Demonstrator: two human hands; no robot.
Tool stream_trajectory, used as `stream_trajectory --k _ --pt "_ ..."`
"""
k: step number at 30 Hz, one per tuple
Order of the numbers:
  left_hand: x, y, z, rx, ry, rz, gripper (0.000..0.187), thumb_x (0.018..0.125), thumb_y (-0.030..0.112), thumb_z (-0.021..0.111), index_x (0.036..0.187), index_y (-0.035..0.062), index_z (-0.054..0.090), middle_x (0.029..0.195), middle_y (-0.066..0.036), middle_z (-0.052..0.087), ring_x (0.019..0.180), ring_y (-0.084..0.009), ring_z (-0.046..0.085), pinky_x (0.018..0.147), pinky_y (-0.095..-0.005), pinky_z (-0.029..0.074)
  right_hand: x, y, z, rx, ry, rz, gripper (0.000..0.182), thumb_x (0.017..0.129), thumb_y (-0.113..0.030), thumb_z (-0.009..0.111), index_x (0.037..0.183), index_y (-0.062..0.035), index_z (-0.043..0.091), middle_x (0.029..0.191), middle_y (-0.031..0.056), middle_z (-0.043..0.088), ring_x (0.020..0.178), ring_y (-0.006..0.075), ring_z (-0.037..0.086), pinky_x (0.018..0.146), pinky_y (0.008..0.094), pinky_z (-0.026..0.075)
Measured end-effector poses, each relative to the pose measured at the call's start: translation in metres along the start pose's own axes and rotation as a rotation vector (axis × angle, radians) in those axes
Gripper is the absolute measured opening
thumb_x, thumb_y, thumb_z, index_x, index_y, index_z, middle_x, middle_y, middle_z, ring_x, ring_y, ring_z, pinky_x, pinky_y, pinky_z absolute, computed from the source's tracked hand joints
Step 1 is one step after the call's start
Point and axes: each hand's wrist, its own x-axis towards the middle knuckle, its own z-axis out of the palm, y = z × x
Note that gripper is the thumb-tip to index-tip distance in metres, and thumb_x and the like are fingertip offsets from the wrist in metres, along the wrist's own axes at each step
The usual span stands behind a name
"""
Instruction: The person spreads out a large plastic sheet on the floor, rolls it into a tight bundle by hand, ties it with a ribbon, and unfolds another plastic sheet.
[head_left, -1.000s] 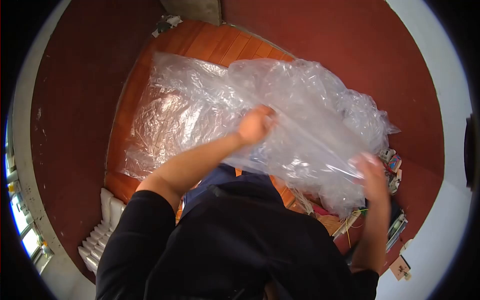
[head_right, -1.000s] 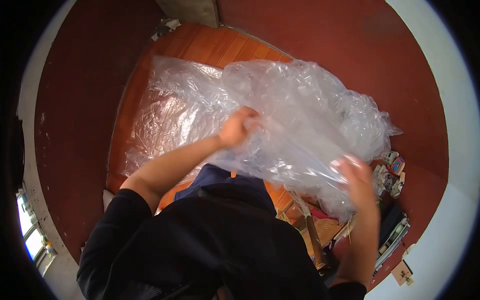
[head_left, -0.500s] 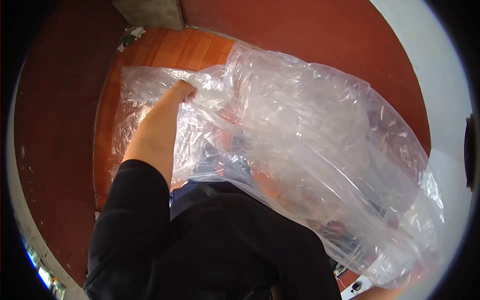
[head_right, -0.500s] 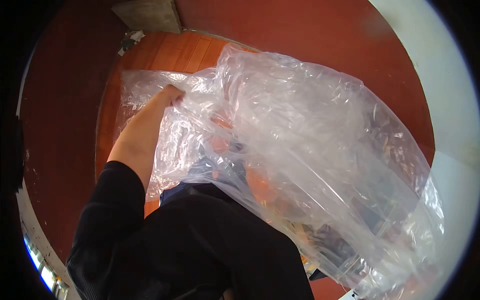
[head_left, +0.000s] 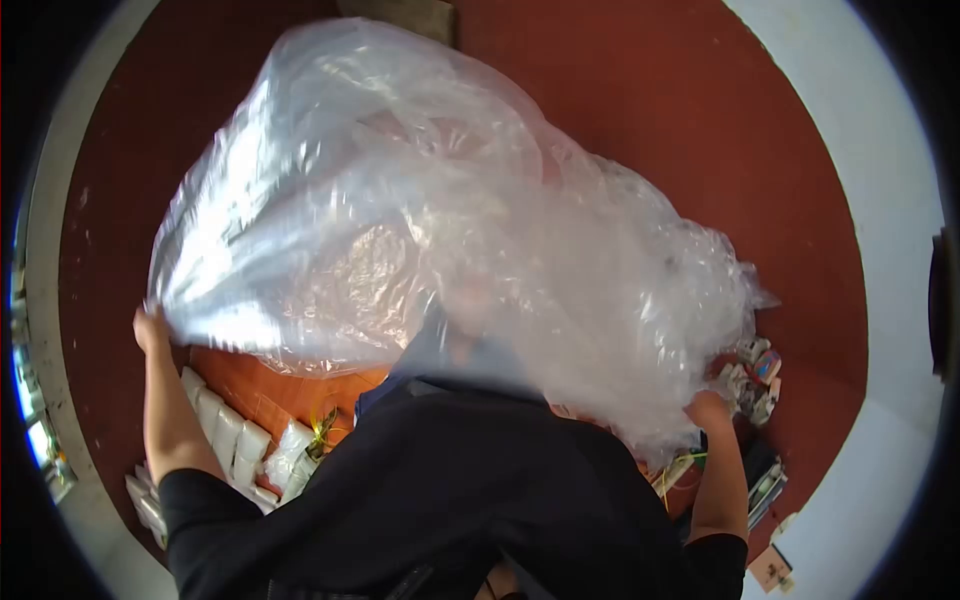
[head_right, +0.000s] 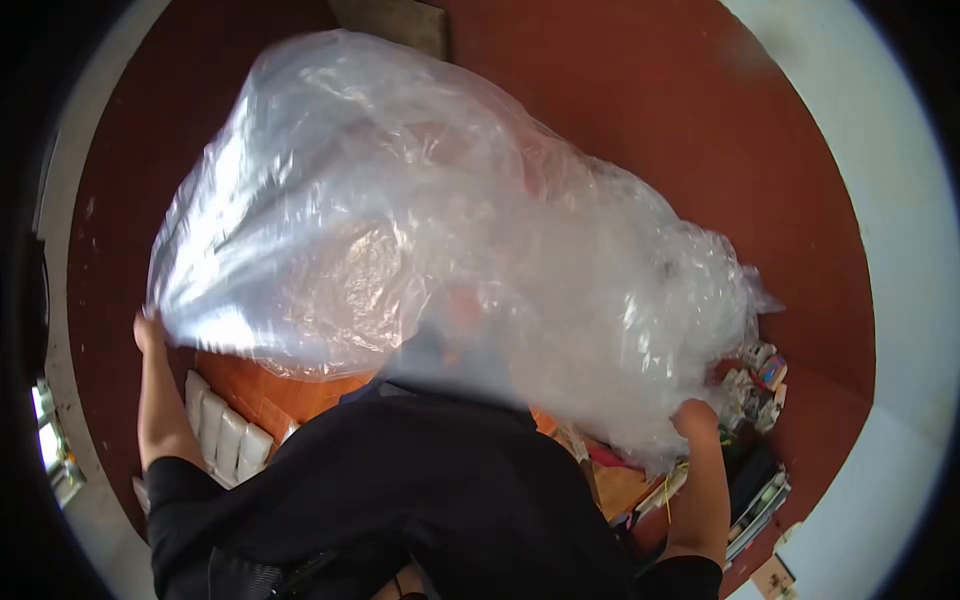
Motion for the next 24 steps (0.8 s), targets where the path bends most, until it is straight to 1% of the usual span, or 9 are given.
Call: stream_trajectory --k 2,4,7,10,13,15,18,22,24 --pt "-0.068 0.005 -0.049 -0.303 -0.141 -0.300 0.042 0.077 0.039 0.060 0.099 0.0032 0.062 0.093 -0.018 0.064 0.087 -0.0309 0.061 0.077 -0.0383 0.047 0.035 0.003 -0.011 0.072 0.243 -0.010 0.027 0.080 -0.024 0.050 0.081 -0.0013 0.064 0.085 0.0182 0.061 0.082 0.0357 0.058 0.070 0.0454 0.044" --pt "-0.088 0.050 -0.049 -0.547 -0.125 -0.110 0.029 0.081 0.026 0.055 0.093 0.0005 0.062 0.076 -0.014 0.064 0.067 -0.0224 0.061 0.061 -0.0353 0.047 0.048 -0.038 -0.067 0.370 0.494 -0.139 0.029 0.086 -0.025 0.048 0.081 -0.0005 0.062 0.078 0.0142 0.062 0.072 0.0273 0.059 0.063 0.0411 0.045" --pt "-0.178 0.229 -0.175 -0.798 -0.724 0.293 0.019 0.083 0.007 0.047 0.090 0.0015 0.064 0.063 -0.012 0.059 0.054 -0.0171 0.057 0.052 -0.0344 0.046 0.002 -0.184 -0.195 1.268 -0.043 -0.430 0.036 0.091 -0.034 0.044 0.087 -0.0045 0.063 0.068 -0.0006 0.055 0.057 0.0073 0.046 0.047 0.0242 0.038" --pt "-0.279 0.315 -0.198 -0.989 -0.645 1.209 0.024 0.072 -0.001 0.054 0.093 0.0062 0.064 0.087 -0.013 0.061 0.073 -0.0304 0.059 0.065 -0.0371 0.048 -0.030 -0.266 -0.229 1.526 -0.457 -0.583 0.040 0.088 -0.042 0.046 0.089 -0.0062 0.063 0.074 0.0001 0.057 0.059 0.0073 0.048 0.048 0.0232 0.039" --pt "-0.347 0.359 -0.235 -1.265 -0.917 1.362 0.035 0.072 0.005 0.060 0.106 0.0044 0.053 0.090 -0.016 0.058 0.082 -0.0356 0.056 0.072 -0.0412 0.047 -0.058 -0.304 -0.237 1.699 -0.501 -0.271 0.038 0.086 -0.041 0.049 0.092 -0.0058 0.062 0.074 0.0001 0.057 0.061 0.0095 0.051 0.054 0.0238 0.042" --pt "-0.346 0.367 -0.219 -1.391 -1.100 1.575 0.031 0.074 0.011 0.064 0.103 0.0020 0.057 0.094 -0.014 0.061 0.086 -0.0302 0.059 0.077 -0.0368 0.046 -0.003 -0.268 -0.199 1.324 -0.167 -0.601 0.029 0.083 -0.030 0.052 0.089 -0.0029 0.060 0.073 0.0034 0.059 0.065 0.0161 0.055 0.060 0.0322 0.045" --pt "-0.294 0.378 -0.155 -1.430 -1.363 1.419 0.022 0.077 0.015 0.063 0.095 0.0029 0.063 0.100 -0.011 0.063 0.090 -0.0218 0.060 0.076 -0.0309 0.047 0.001 -0.200 -0.219 0.063 0.511 -0.419 0.017 0.078 -0.012 0.050 0.086 -0.0002 0.058 0.066 0.0126 0.056 0.065 0.0179 0.056 0.058 0.0375 0.044" --pt "-0.186 0.383 -0.004 -0.931 -0.273 0.604 0.028 0.070 0.013 0.064 0.097 0.0086 0.059 0.097 -0.013 0.059 0.091 -0.0333 0.054 0.080 -0.0412 0.043 -0.111 -0.118 -0.281 0.711 0.688 -0.433 0.013 0.080 -0.009 0.048 0.086 0.0013 0.052 0.063 0.0059 0.046 0.058 0.0139 0.043 0.055 0.0315 0.038" --pt "-0.157 0.395 -0.008 -0.738 -0.199 0.470 0.039 0.070 0.015 0.064 0.108 0.0101 0.055 0.112 -0.014 0.052 0.106 -0.0342 0.046 0.091 -0.0448 0.036 -0.182 -0.054 -0.255 0.781 0.975 -0.026 0.025 0.081 -0.012 0.054 0.101 0.0034 0.056 0.096 0.0094 0.057 0.085 0.0186 0.054 0.078 0.0288 0.042"
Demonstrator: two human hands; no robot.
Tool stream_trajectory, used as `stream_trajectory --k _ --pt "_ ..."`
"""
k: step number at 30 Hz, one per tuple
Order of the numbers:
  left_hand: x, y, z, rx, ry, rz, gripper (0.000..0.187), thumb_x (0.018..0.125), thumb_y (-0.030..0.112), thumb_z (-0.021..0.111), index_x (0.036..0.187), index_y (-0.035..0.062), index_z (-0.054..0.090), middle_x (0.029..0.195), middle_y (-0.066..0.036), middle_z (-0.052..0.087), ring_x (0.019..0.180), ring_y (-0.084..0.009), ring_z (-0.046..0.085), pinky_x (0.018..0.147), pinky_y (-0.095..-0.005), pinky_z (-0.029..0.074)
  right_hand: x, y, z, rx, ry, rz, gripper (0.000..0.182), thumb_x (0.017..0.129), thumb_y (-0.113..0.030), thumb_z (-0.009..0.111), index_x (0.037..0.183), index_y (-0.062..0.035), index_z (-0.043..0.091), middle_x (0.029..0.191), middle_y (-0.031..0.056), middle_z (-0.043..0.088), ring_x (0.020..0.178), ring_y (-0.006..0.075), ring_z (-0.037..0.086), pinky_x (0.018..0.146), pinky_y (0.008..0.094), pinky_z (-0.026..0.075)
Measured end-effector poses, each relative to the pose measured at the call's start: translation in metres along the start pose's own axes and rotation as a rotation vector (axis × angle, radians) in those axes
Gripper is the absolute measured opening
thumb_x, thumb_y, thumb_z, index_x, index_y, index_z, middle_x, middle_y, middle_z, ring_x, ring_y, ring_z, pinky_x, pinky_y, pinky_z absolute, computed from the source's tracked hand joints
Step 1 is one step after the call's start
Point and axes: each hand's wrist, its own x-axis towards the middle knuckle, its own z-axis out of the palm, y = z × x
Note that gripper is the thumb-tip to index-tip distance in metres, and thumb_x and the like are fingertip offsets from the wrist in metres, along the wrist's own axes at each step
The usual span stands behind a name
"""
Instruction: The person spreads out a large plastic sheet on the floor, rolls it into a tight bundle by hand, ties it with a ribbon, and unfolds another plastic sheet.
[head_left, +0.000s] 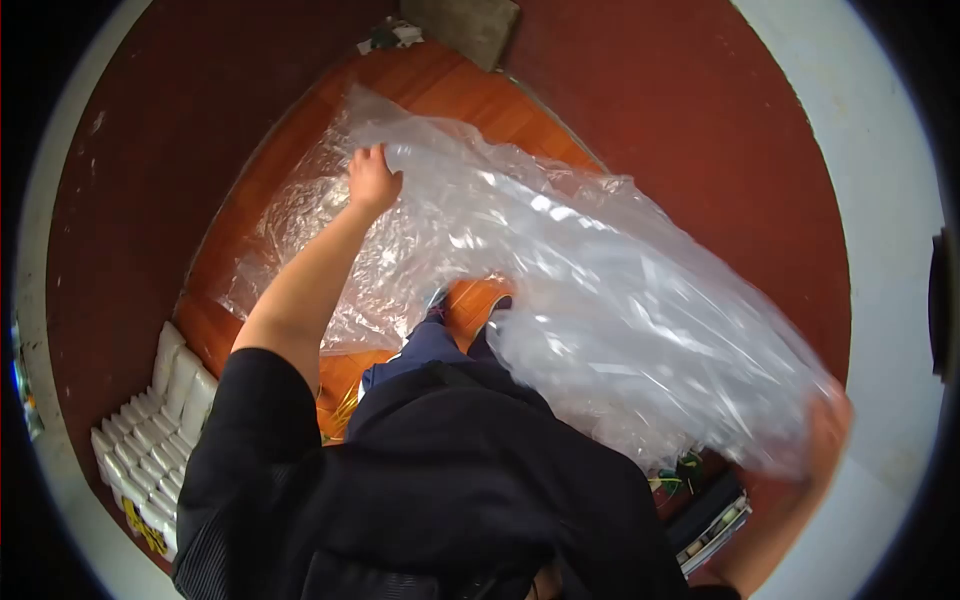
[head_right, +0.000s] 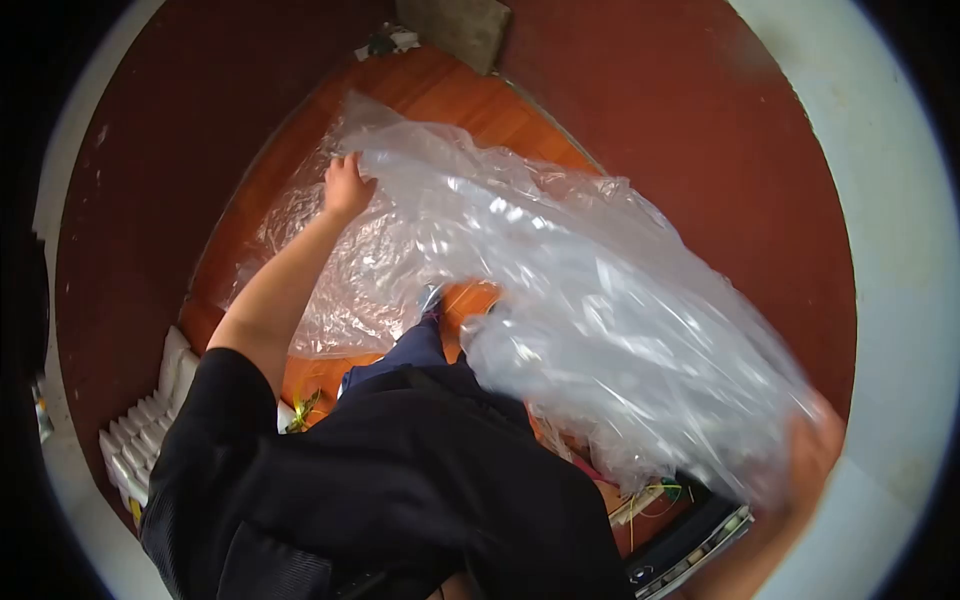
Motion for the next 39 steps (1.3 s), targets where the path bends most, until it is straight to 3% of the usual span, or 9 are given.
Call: stream_trajectory --k 7,13,18,23,27,31,33,38,39 --pt "0.056 -0.024 0.046 0.257 -0.489 -0.120 0.035 0.088 0.023 0.036 0.121 0.0169 0.049 0.120 -0.014 0.052 0.116 -0.0291 0.046 0.098 -0.0584 0.025 -0.109 0.158 -0.159 -0.576 0.176 -0.350 0.039 0.083 -0.013 0.051 0.120 -0.0004 0.045 0.115 0.0159 0.050 0.102 0.0248 0.051 0.087 0.0356 0.041" --pt "0.091 -0.024 -0.117 -0.071 0.497 0.580 0.028 0.074 0.006 0.049 0.101 0.0072 0.059 0.098 -0.013 0.062 0.103 -0.0314 0.052 0.095 -0.0420 0.033 -0.055 0.132 -0.055 -0.709 -0.138 0.077 0.026 0.070 0.002 0.050 0.094 -0.0032 0.056 0.071 0.0216 0.056 0.068 0.0403 0.054 0.061 0.0432 0.043" --pt "-0.103 -0.216 -0.088 0.146 -0.881 -0.092 0.041 0.082 0.031 0.055 0.112 0.0032 0.055 0.108 -0.014 0.057 0.104 -0.0253 0.049 0.093 -0.0344 0.035 -0.005 0.100 -0.019 -0.600 -0.026 -0.098 0.030 0.072 0.003 0.050 0.099 -0.0047 0.057 0.085 0.0209 0.059 0.077 0.0369 0.057 0.069 0.0403 0.045" --pt "-0.131 -0.259 -0.057 0.329 -0.880 -0.142 0.029 0.086 0.027 0.047 0.087 0.0010 0.060 0.086 -0.018 0.062 0.082 -0.0335 0.059 0.072 -0.0444 0.045 -0.005 0.049 -0.070 -0.563 0.175 -0.279 0.036 0.074 0.006 0.044 0.106 -0.0031 0.057 0.104 0.0142 0.060 0.095 0.0283 0.057 0.084 0.0344 0.043" --pt "-0.036 -0.079 0.023 -0.227 -0.153 0.220 0.043 0.080 0.013 0.054 0.122 0.0156 0.048 0.084 -0.021 0.060 0.080 -0.0360 0.058 0.068 -0.0457 0.044 -0.056 0.002 -0.152 -0.673 0.373 -0.234 0.039 0.077 0.004 0.039 0.113 0.0008 0.054 0.112 0.0148 0.058 0.105 0.0258 0.054 0.091 0.0311 0.039" --pt "-0.011 0.056 0.059 -0.107 -0.551 0.022 0.057 0.074 0.013 0.057 0.128 0.0147 0.040 0.105 -0.021 0.058 0.098 -0.0345 0.056 0.082 -0.0427 0.045 -0.104 -0.013 -0.240 -0.765 0.970 -0.378 0.027 0.084 -0.022 0.055 0.097 0.0016 0.059 0.085 0.0131 0.063 0.076 0.0206 0.059 0.070 0.0359 0.050" --pt "-0.043 0.028 0.106 0.250 -0.933 0.255 0.042 0.079 0.019 0.051 0.120 0.0093 0.050 0.110 -0.019 0.057 0.103 -0.0344 0.054 0.086 -0.0420 0.044 -0.095 0.017 -0.253 -0.758 0.864 -0.319 0.028 0.081 -0.012 0.049 0.104 0.0005 0.057 0.097 0.0130 0.061 0.088 0.0221 0.057 0.079 0.0335 0.046" --pt "-0.015 -0.196 0.020 0.418 -0.398 -0.188 0.024 0.080 0.018 0.049 0.096 0.0031 0.058 0.089 -0.019 0.062 0.082 -0.0352 0.060 0.071 -0.0430 0.049 -0.024 0.016 -0.087 -0.699 -0.074 0.423 0.041 0.074 -0.002 0.047 0.112 -0.0093 0.058 0.113 0.0136 0.058 0.102 0.0227 0.056 0.089 0.0328 0.042" --pt "0.009 -0.226 -0.034 0.348 -0.165 -0.302 0.023 0.079 0.018 0.050 0.095 0.0035 0.058 0.086 -0.018 0.062 0.078 -0.0358 0.060 0.069 -0.0429 0.048 -0.012 0.045 -0.065 -0.921 -0.192 0.015 0.040 0.073 0.000 0.050 0.111 -0.0115 0.059 0.110 0.0141 0.059 0.096 0.0240 0.059 0.083 0.0312 0.044"
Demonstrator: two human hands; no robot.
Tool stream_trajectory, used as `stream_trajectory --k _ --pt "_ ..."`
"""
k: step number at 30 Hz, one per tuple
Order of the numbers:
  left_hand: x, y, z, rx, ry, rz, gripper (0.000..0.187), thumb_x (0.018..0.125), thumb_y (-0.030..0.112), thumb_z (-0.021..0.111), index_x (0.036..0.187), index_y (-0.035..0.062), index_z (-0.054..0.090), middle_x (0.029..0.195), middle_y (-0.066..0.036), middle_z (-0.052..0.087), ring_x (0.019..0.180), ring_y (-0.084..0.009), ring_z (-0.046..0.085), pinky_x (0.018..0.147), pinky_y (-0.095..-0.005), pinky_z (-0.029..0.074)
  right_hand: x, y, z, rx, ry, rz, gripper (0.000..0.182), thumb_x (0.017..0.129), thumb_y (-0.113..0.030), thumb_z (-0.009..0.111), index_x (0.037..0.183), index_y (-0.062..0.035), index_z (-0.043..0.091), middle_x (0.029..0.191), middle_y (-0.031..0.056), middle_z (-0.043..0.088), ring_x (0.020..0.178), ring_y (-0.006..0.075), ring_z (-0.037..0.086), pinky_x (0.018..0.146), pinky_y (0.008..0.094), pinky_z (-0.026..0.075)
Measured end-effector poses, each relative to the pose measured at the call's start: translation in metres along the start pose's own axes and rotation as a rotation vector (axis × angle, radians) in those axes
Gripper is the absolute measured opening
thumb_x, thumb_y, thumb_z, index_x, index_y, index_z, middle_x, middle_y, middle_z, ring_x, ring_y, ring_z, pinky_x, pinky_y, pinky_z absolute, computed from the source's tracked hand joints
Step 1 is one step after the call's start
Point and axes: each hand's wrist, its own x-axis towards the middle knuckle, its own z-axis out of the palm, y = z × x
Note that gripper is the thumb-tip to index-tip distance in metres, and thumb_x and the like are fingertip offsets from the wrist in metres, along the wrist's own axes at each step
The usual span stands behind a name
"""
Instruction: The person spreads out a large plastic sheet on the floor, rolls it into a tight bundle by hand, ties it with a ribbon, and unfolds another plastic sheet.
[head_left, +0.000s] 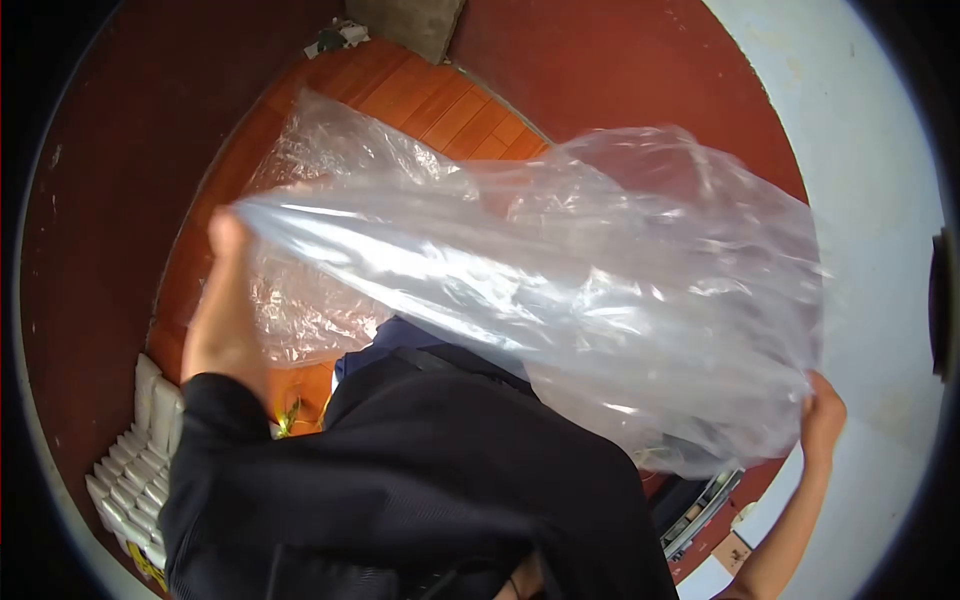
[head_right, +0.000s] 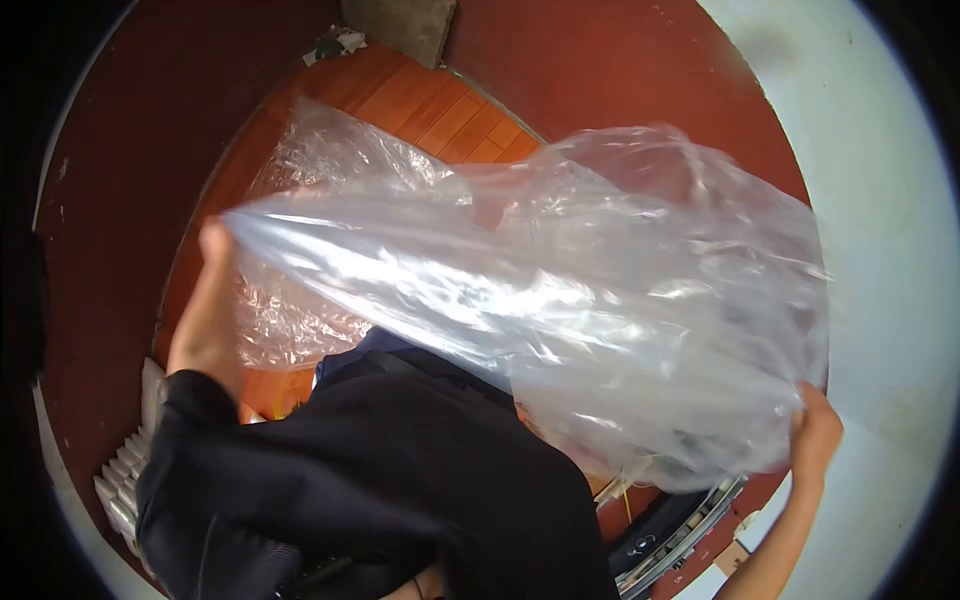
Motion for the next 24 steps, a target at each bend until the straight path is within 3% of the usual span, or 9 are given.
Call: stream_trajectory --k 3,6,8,11,14,16,18,22,24 --pt "-0.003 -0.078 -0.168 -0.461 0.645 -0.041 0.019 0.077 0.015 0.053 0.092 0.0048 0.059 0.080 -0.017 0.063 0.068 -0.0374 0.057 0.063 -0.0424 0.046 0.085 -0.023 -0.001 0.188 0.476 -0.143 0.036 0.073 0.001 0.050 0.107 -0.0082 0.059 0.099 0.0144 0.062 0.081 0.0305 0.059 0.076 0.0356 0.046" --pt "-0.075 -0.180 -0.199 0.149 0.787 -0.001 0.032 0.078 0.015 0.051 0.108 0.0087 0.057 0.101 -0.015 0.061 0.095 -0.0337 0.055 0.083 -0.0414 0.043 0.168 -0.062 0.054 0.720 0.813 -0.080 0.030 0.075 -0.003 0.051 0.104 -0.0059 0.059 0.093 0.0159 0.062 0.078 0.0354 0.057 0.070 0.0391 0.047" --pt "-0.176 -0.261 -0.174 0.483 0.484 -0.175 0.037 0.076 0.009 0.045 0.111 0.0128 0.057 0.105 -0.009 0.061 0.096 -0.0282 0.056 0.083 -0.0393 0.044 0.188 -0.120 0.090 0.092 0.197 -0.441 0.019 0.076 -0.008 0.049 0.092 -0.0052 0.058 0.086 0.0159 0.061 0.075 0.0352 0.057 0.064 0.0423 0.046" --pt "-0.314 -0.220 -0.219 0.676 0.289 -0.593 0.020 0.078 0.015 0.046 0.089 0.0206 0.062 0.095 0.000 0.061 0.089 -0.0239 0.056 0.082 -0.0372 0.041 0.240 -0.140 0.087 0.091 0.331 -0.745 0.010 0.076 -0.014 0.048 0.076 -0.0050 0.051 0.075 0.0150 0.057 0.073 0.0340 0.058 0.062 0.0443 0.045" --pt "-0.363 -0.151 -0.283 0.685 0.632 -0.187 0.023 0.066 0.003 0.058 0.086 0.0138 0.058 0.107 -0.004 0.054 0.107 -0.0244 0.047 0.095 -0.0383 0.033 0.356 -0.131 0.014 0.360 0.490 -0.556 0.016 0.083 -0.017 0.043 0.088 -0.0073 0.055 0.084 0.0168 0.060 0.080 0.0353 0.058 0.068 0.0450 0.045" --pt "-0.376 -0.101 -0.335 0.599 0.534 0.019 0.027 0.071 -0.004 0.053 0.097 0.0038 0.053 0.113 -0.011 0.051 0.116 -0.0290 0.042 0.101 -0.0386 0.027 0.369 -0.158 -0.075 -0.309 0.541 -0.274 0.044 0.079 -0.020 0.055 0.122 -0.0143 0.045 0.118 0.0152 0.051 0.112 0.0323 0.046 0.095 0.0429 0.035" --pt "-0.400 -0.050 -0.359 0.411 0.415 0.062 0.027 0.073 -0.005 0.052 0.099 0.0026 0.051 0.112 -0.012 0.052 0.116 -0.0322 0.041 0.101 -0.0396 0.028 0.336 -0.220 -0.136 0.202 0.784 -1.109 0.078 0.065 -0.023 0.072 0.133 -0.0172 0.034 0.137 0.0082 0.035 0.123 0.0308 0.033 0.101 0.0430 0.028" --pt "-0.453 -0.057 -0.329 0.282 0.347 -0.085 0.024 0.072 -0.006 0.052 0.095 0.0002 0.049 0.107 -0.014 0.053 0.110 -0.0357 0.044 0.104 -0.0423 0.024 0.193 -0.371 -0.050 0.376 0.251 -1.718 0.032 0.066 -0.007 0.061 0.098 -0.0081 0.057 0.096 0.0168 0.058 0.092 0.0325 0.053 0.084 0.0415 0.041" --pt "-0.440 -0.021 -0.346 0.309 -0.169 -0.280 0.025 0.068 -0.008 0.052 0.091 -0.0002 0.049 0.103 -0.015 0.053 0.108 -0.0367 0.043 0.105 -0.0434 0.022 0.147 -0.386 0.009 0.158 -0.345 -1.815 0.017 0.070 -0.005 0.053 0.083 -0.0071 0.063 0.090 0.0169 0.062 0.085 0.0340 0.058 0.074 0.0409 0.046"
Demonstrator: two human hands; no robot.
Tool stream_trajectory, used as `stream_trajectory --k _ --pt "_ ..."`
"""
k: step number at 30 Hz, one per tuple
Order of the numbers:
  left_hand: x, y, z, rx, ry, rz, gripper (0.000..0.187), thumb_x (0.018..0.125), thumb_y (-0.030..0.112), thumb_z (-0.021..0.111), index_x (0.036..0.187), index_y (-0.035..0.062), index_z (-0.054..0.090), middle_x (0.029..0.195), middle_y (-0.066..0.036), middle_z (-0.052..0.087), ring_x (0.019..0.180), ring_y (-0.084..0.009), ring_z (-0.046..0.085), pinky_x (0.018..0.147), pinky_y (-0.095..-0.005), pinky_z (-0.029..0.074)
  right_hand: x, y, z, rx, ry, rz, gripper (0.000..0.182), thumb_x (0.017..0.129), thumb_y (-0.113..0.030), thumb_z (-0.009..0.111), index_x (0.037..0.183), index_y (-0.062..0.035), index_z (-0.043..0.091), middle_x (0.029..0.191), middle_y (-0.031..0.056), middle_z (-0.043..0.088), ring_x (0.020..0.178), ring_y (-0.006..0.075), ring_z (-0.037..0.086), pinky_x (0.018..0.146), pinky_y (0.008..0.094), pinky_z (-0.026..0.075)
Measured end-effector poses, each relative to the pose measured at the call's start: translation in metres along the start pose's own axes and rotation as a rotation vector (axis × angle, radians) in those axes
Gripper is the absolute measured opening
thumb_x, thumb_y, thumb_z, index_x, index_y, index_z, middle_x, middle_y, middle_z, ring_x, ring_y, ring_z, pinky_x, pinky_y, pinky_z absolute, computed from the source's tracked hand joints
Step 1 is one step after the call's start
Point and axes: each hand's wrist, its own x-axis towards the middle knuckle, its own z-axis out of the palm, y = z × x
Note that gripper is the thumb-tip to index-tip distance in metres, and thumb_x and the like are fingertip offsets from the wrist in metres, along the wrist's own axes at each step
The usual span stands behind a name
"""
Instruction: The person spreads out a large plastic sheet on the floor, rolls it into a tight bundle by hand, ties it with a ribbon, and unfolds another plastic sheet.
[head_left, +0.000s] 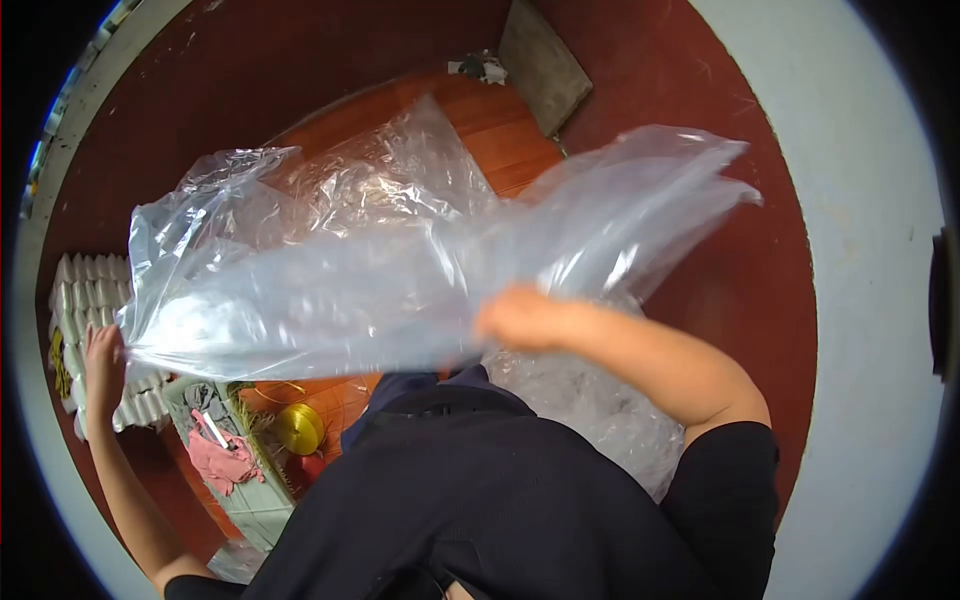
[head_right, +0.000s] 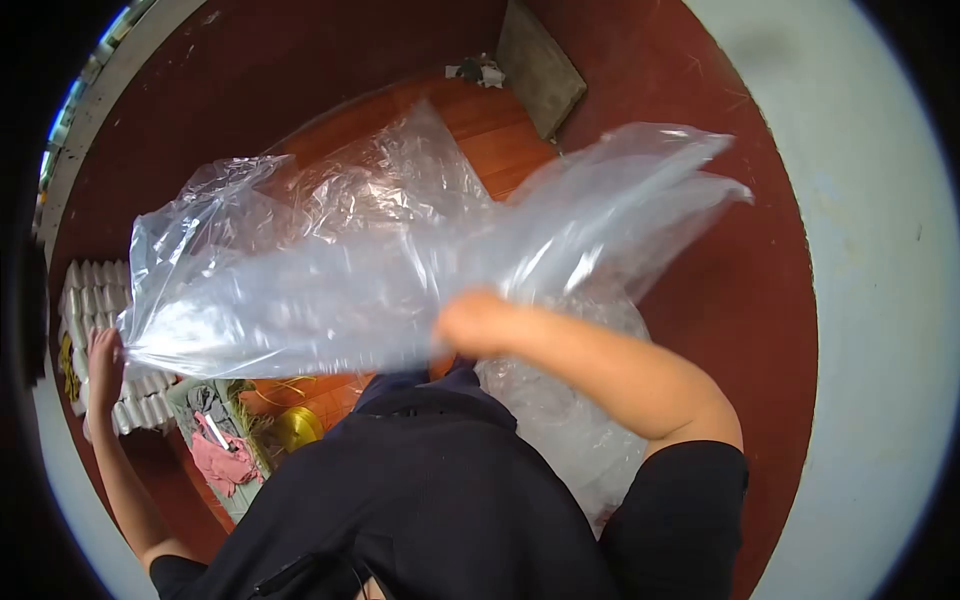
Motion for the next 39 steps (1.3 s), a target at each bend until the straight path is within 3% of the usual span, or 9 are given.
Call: stream_trajectory --k 7,9,14,19,22,28,33,36,39 --pt "0.155 0.163 -0.001 -0.385 0.554 0.360 0.032 0.084 0.006 0.046 0.115 0.0046 0.053 0.123 -0.015 0.051 0.112 -0.0287 0.050 0.092 -0.0330 0.041 -0.093 -0.080 -0.044 -0.313 0.033 -0.491 0.009 0.065 -0.015 0.056 0.057 -0.0105 0.057 0.072 0.0040 0.050 0.077 0.0200 0.051 0.071 0.0305 0.039" --pt "0.162 0.303 -0.055 -1.031 0.090 0.349 0.039 0.082 0.004 0.046 0.119 0.0102 0.052 0.121 -0.019 0.050 0.110 -0.0305 0.051 0.092 -0.0355 0.041 -0.112 -0.099 -0.056 -0.303 0.115 -0.503 0.010 0.063 -0.017 0.056 0.055 -0.0113 0.057 0.071 0.0029 0.047 0.077 0.0188 0.048 0.071 0.0297 0.038" --pt "0.146 0.509 -0.060 -0.307 0.216 1.193 0.062 0.074 0.000 0.051 0.129 0.0274 0.041 0.108 -0.018 0.051 0.100 -0.0334 0.053 0.083 -0.0376 0.046 -0.147 -0.154 -0.074 -0.353 0.223 -0.565 0.012 0.064 -0.019 0.055 0.068 -0.0098 0.061 0.079 0.0050 0.051 0.083 0.0202 0.050 0.080 0.0322 0.040" --pt "0.252 0.456 0.014 -0.736 0.233 0.423 0.021 0.077 0.013 0.054 0.095 0.0101 0.064 0.116 -0.013 0.051 0.108 -0.0326 0.049 0.086 -0.0474 0.041 -0.196 -0.091 -0.083 -0.740 0.549 0.122 0.019 0.064 -0.014 0.059 0.078 -0.0025 0.063 0.103 0.0169 0.055 0.105 0.0335 0.047 0.094 0.0469 0.033" --pt "0.208 0.371 0.030 0.004 0.504 0.677 0.019 0.080 0.015 0.051 0.090 0.0093 0.065 0.120 -0.015 0.045 0.123 -0.0329 0.031 0.094 -0.0646 0.024 -0.224 -0.005 -0.066 -0.532 0.277 0.661 0.019 0.061 -0.013 0.060 0.077 -0.0046 0.065 0.076 0.0172 0.063 0.092 0.0335 0.058 0.090 0.0482 0.039" --pt "0.093 0.292 0.022 -0.586 -1.251 0.835 0.047 0.083 0.039 0.058 0.105 -0.0021 0.058 0.106 -0.017 0.059 0.098 -0.0263 0.055 0.087 -0.0337 0.041 -0.150 0.105 -0.090 0.915 1.114 0.279 0.025 0.086 -0.019 0.043 0.096 -0.0051 0.061 0.087 0.0124 0.063 0.078 0.0237 0.060 0.072 0.0368 0.048" --pt "0.244 0.229 0.144 -0.965 -0.461 -0.091 0.038 0.080 0.029 0.061 0.102 -0.0019 0.056 0.096 -0.018 0.059 0.086 -0.0267 0.057 0.075 -0.0401 0.047 0.062 0.114 -0.100 1.320 0.856 0.520 0.035 0.094 -0.025 0.038 0.120 -0.0028 0.044 0.117 0.0116 0.051 0.109 0.0220 0.047 0.094 0.0370 0.036" --pt "0.345 0.156 0.119 -0.666 0.842 0.012 0.033 0.077 0.023 0.060 0.101 0.0001 0.057 0.094 -0.022 0.060 0.089 -0.0361 0.057 0.076 -0.0405 0.046 0.131 0.090 -0.164 0.932 1.219 0.068 0.032 0.095 -0.023 0.036 0.116 -0.0015 0.048 0.115 0.0108 0.052 0.105 0.0202 0.048 0.093 0.0320 0.035" --pt "0.319 0.109 0.030 -0.530 1.239 0.011 0.028 0.076 0.012 0.054 0.103 0.0041 0.057 0.090 -0.019 0.060 0.084 -0.0348 0.057 0.074 -0.0401 0.046 0.155 0.077 -0.197 0.306 1.524 -0.242 0.028 0.093 -0.018 0.036 0.107 0.0021 0.049 0.104 0.0125 0.055 0.094 0.0241 0.051 0.084 0.0325 0.039"
